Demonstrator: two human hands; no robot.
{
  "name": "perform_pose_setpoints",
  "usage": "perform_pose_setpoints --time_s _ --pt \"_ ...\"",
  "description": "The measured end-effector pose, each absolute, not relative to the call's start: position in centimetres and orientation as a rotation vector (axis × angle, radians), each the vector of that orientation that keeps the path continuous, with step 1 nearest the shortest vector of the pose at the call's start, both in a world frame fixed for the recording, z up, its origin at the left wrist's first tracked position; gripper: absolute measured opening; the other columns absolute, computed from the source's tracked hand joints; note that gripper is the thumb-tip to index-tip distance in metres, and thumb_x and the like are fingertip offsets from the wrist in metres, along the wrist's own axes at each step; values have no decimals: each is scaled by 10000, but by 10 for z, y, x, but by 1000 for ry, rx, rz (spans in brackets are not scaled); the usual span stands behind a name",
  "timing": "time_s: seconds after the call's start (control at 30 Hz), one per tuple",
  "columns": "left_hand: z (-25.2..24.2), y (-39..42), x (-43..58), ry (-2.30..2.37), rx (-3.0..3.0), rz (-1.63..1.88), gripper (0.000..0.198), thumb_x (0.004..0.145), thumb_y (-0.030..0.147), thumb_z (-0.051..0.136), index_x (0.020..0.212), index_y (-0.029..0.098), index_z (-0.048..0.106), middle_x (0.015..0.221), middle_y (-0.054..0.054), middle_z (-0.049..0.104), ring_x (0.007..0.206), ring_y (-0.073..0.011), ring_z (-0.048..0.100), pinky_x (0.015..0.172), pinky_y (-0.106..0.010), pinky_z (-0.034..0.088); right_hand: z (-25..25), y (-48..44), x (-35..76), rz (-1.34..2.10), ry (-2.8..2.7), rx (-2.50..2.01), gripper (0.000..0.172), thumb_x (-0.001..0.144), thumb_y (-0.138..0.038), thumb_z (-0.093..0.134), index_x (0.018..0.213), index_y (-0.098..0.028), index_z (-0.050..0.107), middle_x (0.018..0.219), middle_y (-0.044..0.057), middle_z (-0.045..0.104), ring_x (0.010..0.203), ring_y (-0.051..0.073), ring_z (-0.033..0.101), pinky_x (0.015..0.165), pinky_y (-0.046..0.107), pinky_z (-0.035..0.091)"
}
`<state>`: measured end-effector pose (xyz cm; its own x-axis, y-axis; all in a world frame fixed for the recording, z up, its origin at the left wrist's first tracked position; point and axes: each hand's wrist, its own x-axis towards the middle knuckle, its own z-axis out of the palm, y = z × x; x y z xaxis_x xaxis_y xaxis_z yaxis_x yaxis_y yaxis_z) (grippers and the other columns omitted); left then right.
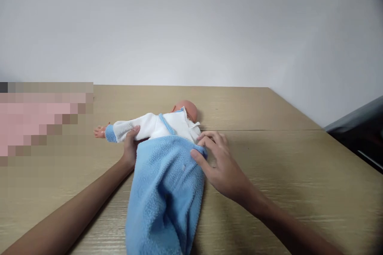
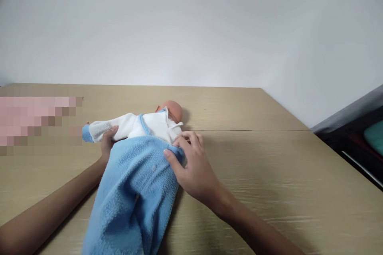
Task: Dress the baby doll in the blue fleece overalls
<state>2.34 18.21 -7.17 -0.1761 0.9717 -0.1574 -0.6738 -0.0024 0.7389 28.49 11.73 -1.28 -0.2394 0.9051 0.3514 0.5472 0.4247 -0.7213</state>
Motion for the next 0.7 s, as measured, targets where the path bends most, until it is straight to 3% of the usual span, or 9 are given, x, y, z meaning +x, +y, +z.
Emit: perform_pose_setpoints --time_s 0.13,0.3,0.37,0.43,0.53,0.7 --pt "-64 179 29 810 494 1590 402 621 405 929 860 209 673 869 -12 853 742 -276 783 710 -346 655 -34 119 297 847 -1816 -1193 239 1101 -448 531 972 -249 556 960 24 629 953 227 586 900 389 478" --pt "-61 177 32 877 498 1623 379 606 408 928 797 224 657 728 27 802 638 -215 728 591 -286 608 -43 133 293 1152 -1703 -1070 295 1063 -548 596 1001 -267 531 861 -32 563 808 183 556 743 319 445" --pt "-61 178 32 900 495 1627 386 561 416 928 753 237 645 729 23 803 652 -223 730 563 -283 600 -44 137 290 1047 -1670 -1097 298 1035 -536 650 958 -265 552 886 -22 589 846 193 586 791 335 465" --pt "-62 179 32 911 498 1618 386 538 433 926 752 246 666 723 25 800 654 -227 728 556 -289 609 -47 139 288 776 -1675 -1159 255 1004 -478 707 931 -260 595 978 11 638 985 231 616 947 396 475" --pt "-62 179 31 931 517 1616 383 554 456 930 791 247 713 698 36 786 708 -235 753 654 -294 655 -58 143 287 536 -1633 -1192 174 984 -397 723 1048 -267 627 1198 70 677 1233 289 598 1152 512 413" --pt "-61 168 34 991 557 1587 456 611 546 946 874 230 749 811 -7 839 1001 -333 814 924 -366 670 -64 134 289 667 -1474 -1209 250 1029 -478 649 1171 -278 603 1318 96 667 1292 284 627 1178 554 474"
